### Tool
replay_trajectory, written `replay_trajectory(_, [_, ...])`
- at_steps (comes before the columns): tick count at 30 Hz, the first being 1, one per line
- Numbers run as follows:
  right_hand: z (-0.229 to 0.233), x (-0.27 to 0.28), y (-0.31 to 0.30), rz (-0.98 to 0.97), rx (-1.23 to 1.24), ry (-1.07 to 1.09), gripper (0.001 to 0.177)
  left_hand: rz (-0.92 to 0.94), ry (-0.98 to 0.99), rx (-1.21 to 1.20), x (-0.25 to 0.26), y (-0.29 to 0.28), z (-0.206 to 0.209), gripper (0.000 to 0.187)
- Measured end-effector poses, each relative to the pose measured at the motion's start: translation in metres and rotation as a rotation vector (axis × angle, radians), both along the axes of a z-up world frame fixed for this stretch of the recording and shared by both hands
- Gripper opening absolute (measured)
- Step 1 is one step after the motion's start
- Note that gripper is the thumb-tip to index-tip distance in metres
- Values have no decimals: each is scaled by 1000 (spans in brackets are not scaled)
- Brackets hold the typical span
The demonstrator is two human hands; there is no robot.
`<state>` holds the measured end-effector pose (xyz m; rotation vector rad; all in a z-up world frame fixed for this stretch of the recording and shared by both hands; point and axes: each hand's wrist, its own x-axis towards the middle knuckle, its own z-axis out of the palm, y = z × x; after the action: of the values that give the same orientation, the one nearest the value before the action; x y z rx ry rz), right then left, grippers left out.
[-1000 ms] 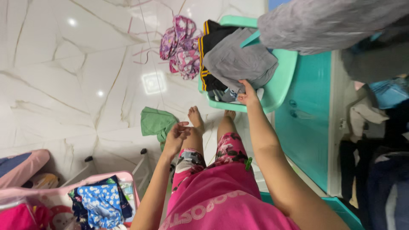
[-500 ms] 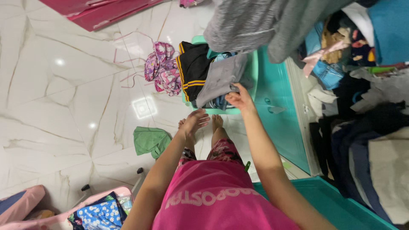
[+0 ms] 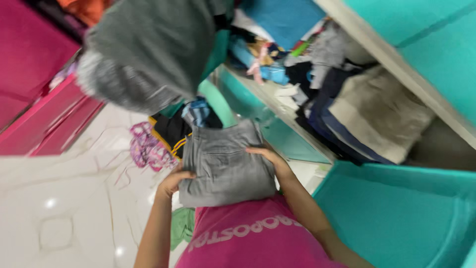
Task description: The person organizes various clothing items by folding them and placing them into the drawers of a plastic storage unit.
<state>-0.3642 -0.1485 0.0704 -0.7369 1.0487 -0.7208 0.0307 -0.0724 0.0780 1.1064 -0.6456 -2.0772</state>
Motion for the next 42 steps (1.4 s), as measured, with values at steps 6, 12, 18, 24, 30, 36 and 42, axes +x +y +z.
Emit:
replay_trajectory(6, [154,-105,-32,-279,-602,395,94,-288,-186,-461,-117,-139,112,117])
replay_trajectory(12, [206,-324,-37,-841,-741,1066,88,-207,-80,-1095,-342,-234,176,97])
replay_trajectory(18, [112,-473,-37,-626,-588,1586,55,-241,-265,-1060,-473,-239,114,73])
replay_trajectory(24, [90,-432,-47,-539,-706,1921,53,-187,-361,-1132,-486,-230,104,63])
replay_trajectory(30, [48,-402,-111,-634,-982,1777,50,-273,-548,-1169,-478,-217,114,66])
replay_trajectory(36, [65,-405,-141,-560,-655,1685,58,-463,-621,-1391,-378,-172,122,75])
replay_trajectory(42, [91,-371,-159,-545,-677,1685,65,-398,-701,-906,-206,-121,65,52])
